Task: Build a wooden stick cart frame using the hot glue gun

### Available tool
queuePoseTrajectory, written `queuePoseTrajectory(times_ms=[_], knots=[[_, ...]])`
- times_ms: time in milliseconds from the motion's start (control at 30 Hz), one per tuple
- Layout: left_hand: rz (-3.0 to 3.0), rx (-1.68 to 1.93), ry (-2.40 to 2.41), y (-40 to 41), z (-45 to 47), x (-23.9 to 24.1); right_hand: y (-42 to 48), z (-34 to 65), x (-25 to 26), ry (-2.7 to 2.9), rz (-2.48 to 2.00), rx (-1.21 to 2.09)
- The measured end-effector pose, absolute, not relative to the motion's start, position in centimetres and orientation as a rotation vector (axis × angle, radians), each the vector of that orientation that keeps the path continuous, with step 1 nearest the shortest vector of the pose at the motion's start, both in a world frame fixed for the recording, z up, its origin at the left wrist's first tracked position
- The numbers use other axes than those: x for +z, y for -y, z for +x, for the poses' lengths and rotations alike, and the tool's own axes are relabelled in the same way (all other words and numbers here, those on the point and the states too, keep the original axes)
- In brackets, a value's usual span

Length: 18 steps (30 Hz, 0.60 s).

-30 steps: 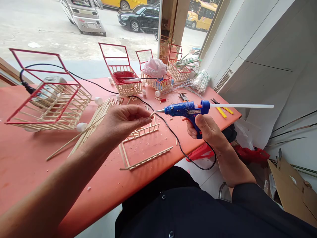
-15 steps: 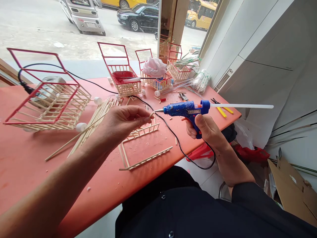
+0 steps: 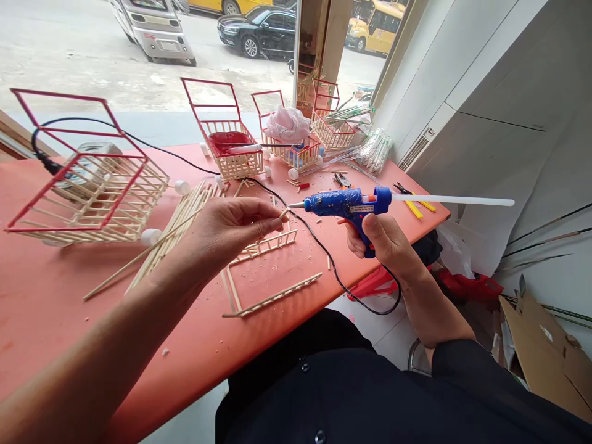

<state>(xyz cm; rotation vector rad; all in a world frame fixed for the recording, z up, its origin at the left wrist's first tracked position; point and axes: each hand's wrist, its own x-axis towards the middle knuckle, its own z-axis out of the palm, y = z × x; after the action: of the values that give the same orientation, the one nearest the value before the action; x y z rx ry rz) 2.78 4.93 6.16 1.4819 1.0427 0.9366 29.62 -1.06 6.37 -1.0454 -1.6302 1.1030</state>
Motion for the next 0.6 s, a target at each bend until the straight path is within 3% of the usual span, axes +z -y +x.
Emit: queuePoseTrajectory(times_ms=[600], knots=[[1.415, 0.823, -0.892, -6.1, 2.4, 5.6, 1.1, 29.6, 5.3, 1.741, -1.021, 0.87]])
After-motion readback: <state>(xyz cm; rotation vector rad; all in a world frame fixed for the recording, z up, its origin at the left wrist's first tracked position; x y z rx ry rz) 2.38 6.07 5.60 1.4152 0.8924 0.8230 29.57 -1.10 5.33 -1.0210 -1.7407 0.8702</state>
